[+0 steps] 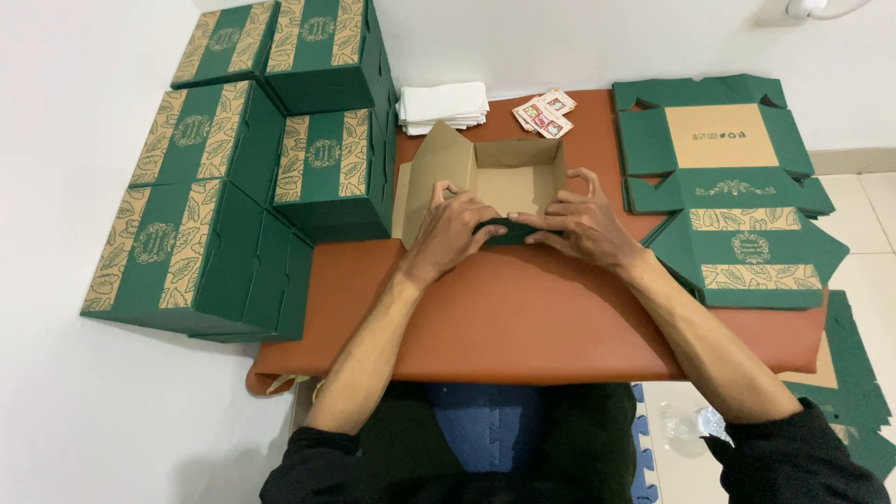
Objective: Folding flat cardboard templates into boxes, applying stickers to the interior, and stacking the completed boxes.
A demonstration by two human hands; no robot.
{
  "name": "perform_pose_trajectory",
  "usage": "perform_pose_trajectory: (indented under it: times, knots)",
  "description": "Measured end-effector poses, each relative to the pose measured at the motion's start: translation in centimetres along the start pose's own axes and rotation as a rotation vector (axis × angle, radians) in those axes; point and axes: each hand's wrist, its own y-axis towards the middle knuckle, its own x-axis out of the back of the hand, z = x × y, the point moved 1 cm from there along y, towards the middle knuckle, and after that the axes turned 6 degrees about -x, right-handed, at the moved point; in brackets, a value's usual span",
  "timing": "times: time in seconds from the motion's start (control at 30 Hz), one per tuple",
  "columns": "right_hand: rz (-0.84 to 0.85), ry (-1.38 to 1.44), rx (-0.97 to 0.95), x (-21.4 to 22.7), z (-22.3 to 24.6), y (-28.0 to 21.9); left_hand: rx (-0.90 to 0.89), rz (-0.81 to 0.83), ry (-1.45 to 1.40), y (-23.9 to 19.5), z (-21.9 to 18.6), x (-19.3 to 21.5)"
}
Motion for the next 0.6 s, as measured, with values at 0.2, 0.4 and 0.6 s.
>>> perform_pose_trajectory:
  times: [0.2, 0.4, 0.6]
  knots:
    - [-0.007, 0.018, -0.015, 0.0, -0.2, -0.3, 0.017, -0.002, -0.014, 0.3, -0.7, 0.4]
    - [-0.016, 0.03, -0.01, 0.4, 0.5, 0.1, -0.013, 0.006, 0.039, 0.8, -2.5, 1.1]
    - [-0.054, 0.122, 0.019, 1.0, 0.9, 0.3, -0.123, 0.075, -0.01, 0.4, 0.1, -1.9]
